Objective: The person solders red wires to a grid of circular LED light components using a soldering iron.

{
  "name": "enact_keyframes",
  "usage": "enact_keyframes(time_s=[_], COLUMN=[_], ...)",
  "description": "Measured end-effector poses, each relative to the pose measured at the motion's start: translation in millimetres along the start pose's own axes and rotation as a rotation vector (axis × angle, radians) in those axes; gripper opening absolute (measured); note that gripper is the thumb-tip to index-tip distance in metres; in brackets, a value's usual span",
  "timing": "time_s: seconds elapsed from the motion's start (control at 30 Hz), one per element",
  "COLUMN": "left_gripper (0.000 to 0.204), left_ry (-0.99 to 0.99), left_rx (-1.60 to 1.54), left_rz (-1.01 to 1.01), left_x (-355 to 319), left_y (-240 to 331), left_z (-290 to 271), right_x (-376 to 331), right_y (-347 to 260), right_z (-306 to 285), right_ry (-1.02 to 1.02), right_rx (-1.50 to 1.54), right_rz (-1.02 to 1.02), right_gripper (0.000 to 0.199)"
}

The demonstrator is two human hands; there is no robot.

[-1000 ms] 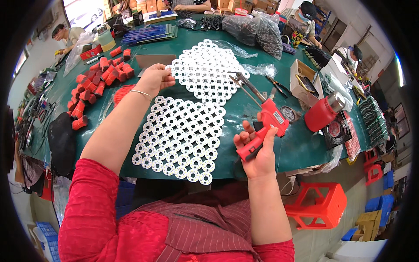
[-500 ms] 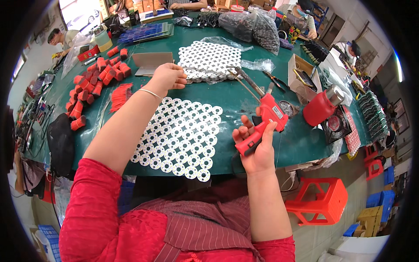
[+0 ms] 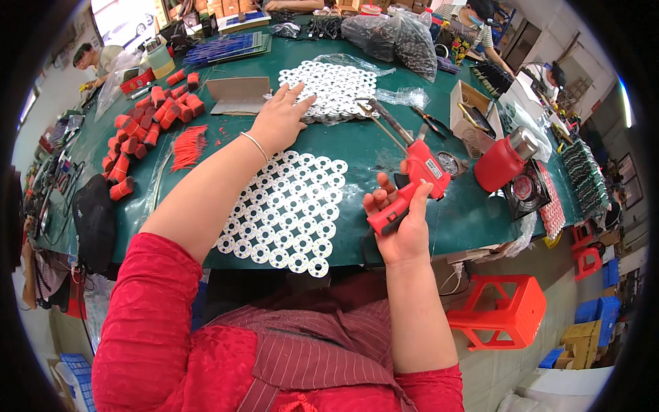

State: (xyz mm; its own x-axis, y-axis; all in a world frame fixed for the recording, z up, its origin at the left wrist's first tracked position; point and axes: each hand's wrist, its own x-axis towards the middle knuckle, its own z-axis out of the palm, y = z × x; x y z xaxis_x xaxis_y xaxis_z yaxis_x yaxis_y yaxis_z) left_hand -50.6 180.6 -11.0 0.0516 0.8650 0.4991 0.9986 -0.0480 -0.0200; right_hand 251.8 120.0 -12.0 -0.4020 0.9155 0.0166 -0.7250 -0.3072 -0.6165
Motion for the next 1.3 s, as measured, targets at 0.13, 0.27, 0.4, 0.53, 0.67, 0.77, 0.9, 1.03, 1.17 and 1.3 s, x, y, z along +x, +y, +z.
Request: enact_keyframes(time_s=[0.13,0.27,0.4,0.53,0.67,0.77,0.9,1.03,1.17,1.3], left_gripper=[0.056,0.048,0.048,0.046,0.047,0.048,0.054,0.056,0.06,0.058], left_ry=[-0.047,-0.102,-0.143,-0.128,-0.054,-0.1,0.007,-0.072,-0.22,-0.287], left_rx=[0.06,-0.131,-0.171,-0.13,-0.081,-0.104,-0.274,-0.374,-0.169,-0.196], left_rz=[0.029,0.098,0.123,0.066,0.103,0.053,0.058,0.072,0.228,0.115], left_x=[10,14,15,8,4,2,-12,-52,-125,-177], left_y=[-6,-17,-17,-14,-14,-16,-14,-5,26,37], left_z=[11,17,10,8,10,11,-6,-60,-110,-110], right_x=[-1,-1,0,-2,-1,-1,2,1,-1,1], right_y=[1,1,0,0,0,1,2,2,-1,1], right_z=[0,2,0,2,2,2,1,0,-1,-1], right_ry=[0.017,0.031,0.027,0.03,0.029,0.031,0.013,0.017,0.041,0.003], right_rx=[0.003,-0.018,-0.026,-0.025,-0.036,-0.031,-0.033,-0.048,-0.11,-0.106], right_rz=[0.007,-0.003,-0.008,-0.002,-0.002,0.007,0.025,0.017,-0.004,0.008], right_gripper=[0.054,0.056,0.057,0.057,0.057,0.056,0.055,0.056,0.058,0.059])
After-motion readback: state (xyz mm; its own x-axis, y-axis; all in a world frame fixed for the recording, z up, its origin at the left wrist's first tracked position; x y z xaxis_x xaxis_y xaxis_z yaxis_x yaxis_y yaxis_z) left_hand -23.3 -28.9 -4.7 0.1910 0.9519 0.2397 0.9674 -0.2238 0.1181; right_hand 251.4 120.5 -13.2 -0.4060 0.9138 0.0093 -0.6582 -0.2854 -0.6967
